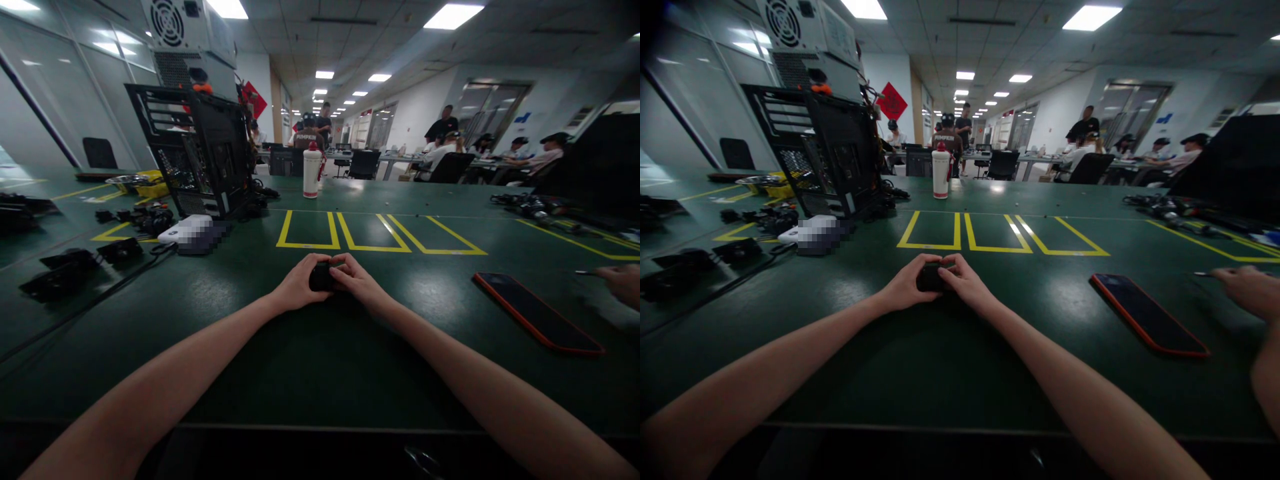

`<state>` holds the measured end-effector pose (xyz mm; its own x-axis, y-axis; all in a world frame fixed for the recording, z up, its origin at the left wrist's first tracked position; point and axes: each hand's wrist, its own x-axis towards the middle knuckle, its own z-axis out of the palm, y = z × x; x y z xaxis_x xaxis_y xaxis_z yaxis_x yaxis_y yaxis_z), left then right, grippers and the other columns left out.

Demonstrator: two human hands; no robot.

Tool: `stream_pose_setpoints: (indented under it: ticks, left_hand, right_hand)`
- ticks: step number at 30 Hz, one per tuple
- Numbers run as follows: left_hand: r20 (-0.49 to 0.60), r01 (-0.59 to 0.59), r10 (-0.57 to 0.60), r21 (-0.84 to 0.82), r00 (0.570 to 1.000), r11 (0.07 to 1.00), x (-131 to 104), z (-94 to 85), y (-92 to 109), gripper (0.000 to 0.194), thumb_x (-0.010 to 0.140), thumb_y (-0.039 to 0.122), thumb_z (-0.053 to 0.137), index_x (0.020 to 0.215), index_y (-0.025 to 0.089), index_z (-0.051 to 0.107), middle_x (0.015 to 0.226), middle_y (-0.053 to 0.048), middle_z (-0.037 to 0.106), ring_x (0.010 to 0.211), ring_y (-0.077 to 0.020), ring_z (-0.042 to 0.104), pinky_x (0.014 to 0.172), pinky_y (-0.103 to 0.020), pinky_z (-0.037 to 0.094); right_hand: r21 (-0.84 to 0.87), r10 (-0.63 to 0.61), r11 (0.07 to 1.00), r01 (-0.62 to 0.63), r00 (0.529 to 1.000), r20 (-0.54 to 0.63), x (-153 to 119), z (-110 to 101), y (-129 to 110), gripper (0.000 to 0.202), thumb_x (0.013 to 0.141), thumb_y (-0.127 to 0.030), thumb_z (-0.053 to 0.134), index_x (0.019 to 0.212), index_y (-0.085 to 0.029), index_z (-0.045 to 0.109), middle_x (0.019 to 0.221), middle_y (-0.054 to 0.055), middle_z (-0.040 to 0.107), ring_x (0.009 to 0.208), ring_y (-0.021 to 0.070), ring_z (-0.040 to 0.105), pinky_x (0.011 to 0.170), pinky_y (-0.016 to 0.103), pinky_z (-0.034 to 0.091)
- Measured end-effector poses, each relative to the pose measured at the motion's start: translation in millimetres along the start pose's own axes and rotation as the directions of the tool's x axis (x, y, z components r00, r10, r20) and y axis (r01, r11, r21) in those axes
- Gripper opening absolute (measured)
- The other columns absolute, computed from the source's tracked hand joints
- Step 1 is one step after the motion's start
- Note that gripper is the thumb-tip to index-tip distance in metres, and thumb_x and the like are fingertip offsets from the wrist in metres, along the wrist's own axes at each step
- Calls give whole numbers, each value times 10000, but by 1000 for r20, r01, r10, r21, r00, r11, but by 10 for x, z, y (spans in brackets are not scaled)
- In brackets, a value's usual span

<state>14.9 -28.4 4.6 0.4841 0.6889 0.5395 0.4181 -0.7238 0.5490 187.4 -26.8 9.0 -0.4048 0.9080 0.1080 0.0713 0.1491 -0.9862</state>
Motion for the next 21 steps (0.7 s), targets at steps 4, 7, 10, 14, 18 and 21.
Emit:
stream_pose_setpoints:
  ticks: [4,7,10,14,18,21]
  left_hand:
    - [8,5,-5,5,1000,1000,-6,-9,12,597,625,215,678,1148,206,390,1119,-59,486,1030,-215,483,908,-381,393]
    - [19,8,-8,7,1000,1000,-10,-14,15,595,628,207,674,1149,210,386,1116,-58,485,1028,-217,483,902,-383,398]
    - [19,-1,1,3,1000,1000,-12,-16,17,586,634,200,668,1147,217,386,1118,-57,482,1034,-219,481,905,-389,397]
    - [11,0,0,10,1000,1000,-15,-20,29,585,629,206,676,1140,220,391,1112,-54,485,1031,-219,483,907,-394,396]
    - [18,-5,5,17,1000,1000,-19,-22,42,599,628,206,680,1150,220,387,1128,-54,477,1048,-215,474,919,-390,393]
    - [21,-11,11,18,1000,1000,-19,-13,37,605,629,205,681,1156,218,384,1144,-58,471,1067,-212,465,933,-385,385]
  right_hand:
    - [-52,-50,997,54,996,68,-37,-50,-19,230,766,-338,546,948,-229,458,864,4,544,837,147,560,762,330,466]
    - [-106,-86,990,98,991,107,-42,-90,-32,354,683,-275,650,979,-221,465,1009,26,529,933,163,548,829,359,453]
    - [-114,-101,987,114,989,112,-26,-109,-30,381,653,-230,675,980,-215,479,1055,26,512,951,160,550,871,365,436]
    - [-92,-75,992,82,994,79,7,-116,10,309,679,-262,654,939,-205,498,1000,18,532,895,156,569,841,361,450]
    - [-25,68,997,-67,995,68,32,-108,32,249,735,-374,584,893,-191,525,937,24,546,872,154,558,806,341,465]
    - [42,164,985,-165,986,42,43,-79,14,230,741,-383,572,838,-177,534,881,28,544,850,149,554,789,317,471]
